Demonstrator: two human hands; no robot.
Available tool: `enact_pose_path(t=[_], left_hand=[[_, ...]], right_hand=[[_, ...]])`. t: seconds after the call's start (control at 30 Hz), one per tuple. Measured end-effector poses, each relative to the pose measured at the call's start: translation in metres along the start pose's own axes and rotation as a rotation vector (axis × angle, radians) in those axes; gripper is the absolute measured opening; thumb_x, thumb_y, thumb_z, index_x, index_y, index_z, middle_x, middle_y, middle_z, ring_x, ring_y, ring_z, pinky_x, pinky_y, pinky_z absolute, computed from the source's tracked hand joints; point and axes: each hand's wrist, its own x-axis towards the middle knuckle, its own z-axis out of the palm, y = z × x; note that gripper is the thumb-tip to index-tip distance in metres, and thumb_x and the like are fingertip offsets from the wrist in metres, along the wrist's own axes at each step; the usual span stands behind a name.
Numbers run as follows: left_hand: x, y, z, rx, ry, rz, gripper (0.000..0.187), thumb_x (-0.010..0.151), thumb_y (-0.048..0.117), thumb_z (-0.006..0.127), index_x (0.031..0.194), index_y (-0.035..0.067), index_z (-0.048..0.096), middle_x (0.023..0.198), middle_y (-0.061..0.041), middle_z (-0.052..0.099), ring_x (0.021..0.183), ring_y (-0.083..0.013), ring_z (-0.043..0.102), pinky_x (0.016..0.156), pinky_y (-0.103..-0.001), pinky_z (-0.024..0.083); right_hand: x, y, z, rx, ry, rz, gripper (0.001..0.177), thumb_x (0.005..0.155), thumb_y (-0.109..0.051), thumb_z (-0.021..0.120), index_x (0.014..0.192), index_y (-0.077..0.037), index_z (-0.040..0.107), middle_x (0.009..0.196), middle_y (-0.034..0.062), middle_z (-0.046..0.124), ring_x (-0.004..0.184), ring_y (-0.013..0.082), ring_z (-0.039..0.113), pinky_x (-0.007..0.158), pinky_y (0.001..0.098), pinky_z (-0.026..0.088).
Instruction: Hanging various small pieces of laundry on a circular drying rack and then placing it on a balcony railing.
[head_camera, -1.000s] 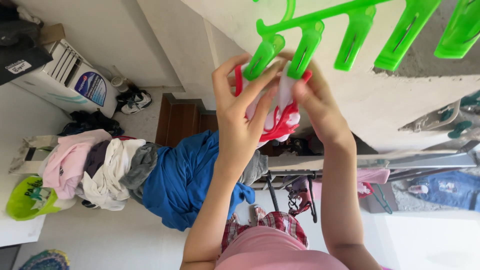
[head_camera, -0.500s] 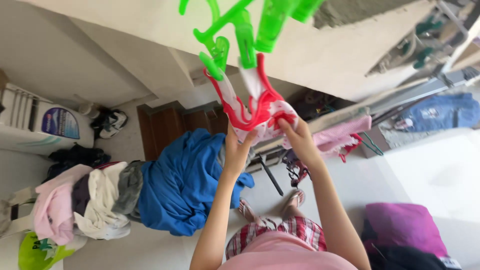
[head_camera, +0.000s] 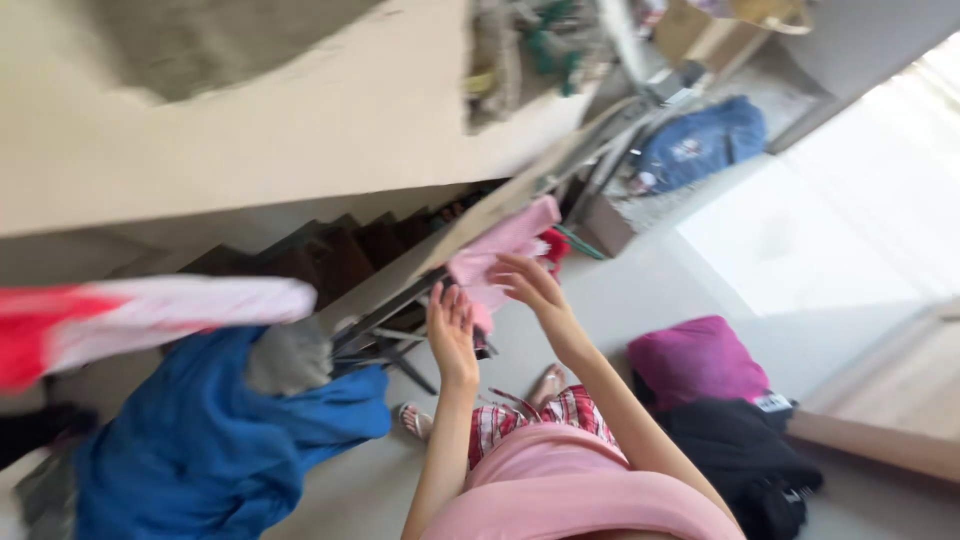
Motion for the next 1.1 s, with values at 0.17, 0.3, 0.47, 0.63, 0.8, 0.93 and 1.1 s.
enact_pose_path(t=[0.17, 0.3, 0.47, 0.63, 0.8, 0.93, 1.1], left_hand=[[0.003, -0.060, 0.131, 0.055, -0.179, -0.181, 0.054, 0.104, 0.043, 0.051, 0.149, 0.013, 0.049, 0.131, -0.004, 0.060, 0.125, -0.0183, 0.057, 0.107, -0.039, 0.043], [0.023, -0.090, 0.216, 0.107, -0.298, -0.245, 0.052, 0.104, 0.042, 0.052, 0.147, 0.013, 0.053, 0.127, -0.002, 0.063, 0.118, -0.0165, 0.060, 0.101, -0.037, 0.045], [0.071, -0.149, 0.298, 0.060, -0.392, -0.305, 0.047, 0.105, 0.038, 0.054, 0.144, 0.012, 0.053, 0.129, -0.004, 0.063, 0.119, -0.0156, 0.060, 0.102, -0.036, 0.046], [0.129, -0.215, 0.374, -0.017, -0.406, -0.342, 0.046, 0.104, 0.035, 0.055, 0.143, 0.012, 0.054, 0.128, -0.004, 0.063, 0.118, -0.0148, 0.060, 0.102, -0.034, 0.048], [0.217, -0.301, 0.461, 0.128, -0.352, -0.382, 0.042, 0.103, 0.032, 0.055, 0.141, 0.013, 0.054, 0.121, 0.000, 0.063, 0.109, -0.0116, 0.061, 0.095, -0.032, 0.047], [0.282, -0.359, 0.529, 0.207, -0.360, -0.364, 0.039, 0.104, 0.028, 0.056, 0.140, 0.011, 0.055, 0.120, -0.001, 0.065, 0.108, -0.0115, 0.061, 0.096, -0.032, 0.048], [0.348, -0.418, 0.585, 0.369, -0.282, -0.258, 0.030, 0.106, 0.021, 0.053, 0.132, 0.009, 0.062, 0.116, -0.005, 0.067, 0.106, -0.0160, 0.064, 0.093, -0.034, 0.050]], right_hand=[[-0.040, -0.038, -0.134, 0.116, 0.372, 0.113, 0.041, 0.105, -0.026, 0.049, 0.141, -0.007, 0.056, 0.132, 0.0077, 0.064, 0.125, 0.0189, 0.061, 0.107, 0.0355, 0.046], [-0.049, -0.052, -0.213, 0.196, 0.593, 0.116, 0.038, 0.105, -0.025, 0.048, 0.136, -0.005, 0.059, 0.125, 0.0078, 0.065, 0.119, 0.0190, 0.063, 0.103, 0.0349, 0.048], [-0.017, -0.068, -0.297, 0.306, 0.651, 0.079, 0.035, 0.106, -0.022, 0.050, 0.134, -0.003, 0.060, 0.121, 0.0074, 0.066, 0.115, 0.0191, 0.064, 0.101, 0.0355, 0.049], [0.053, -0.076, -0.402, 0.388, 0.606, 0.025, 0.034, 0.106, -0.020, 0.050, 0.133, -0.002, 0.060, 0.117, 0.0071, 0.066, 0.114, 0.0193, 0.065, 0.101, 0.0361, 0.050], [0.139, -0.093, -0.514, 0.357, 0.628, 0.061, 0.032, 0.107, -0.019, 0.048, 0.131, -0.001, 0.061, 0.112, 0.0061, 0.066, 0.108, 0.0182, 0.065, 0.097, 0.0347, 0.050], [0.183, -0.102, -0.582, 0.352, 0.628, 0.149, 0.031, 0.107, -0.017, 0.047, 0.129, -0.001, 0.062, 0.110, 0.0058, 0.067, 0.108, 0.0170, 0.065, 0.096, 0.0339, 0.050], [0.235, -0.078, -0.679, 0.355, 0.653, 0.206, 0.030, 0.107, -0.016, 0.047, 0.129, -0.002, 0.062, 0.109, 0.0044, 0.066, 0.106, 0.0155, 0.064, 0.095, 0.0330, 0.051]])
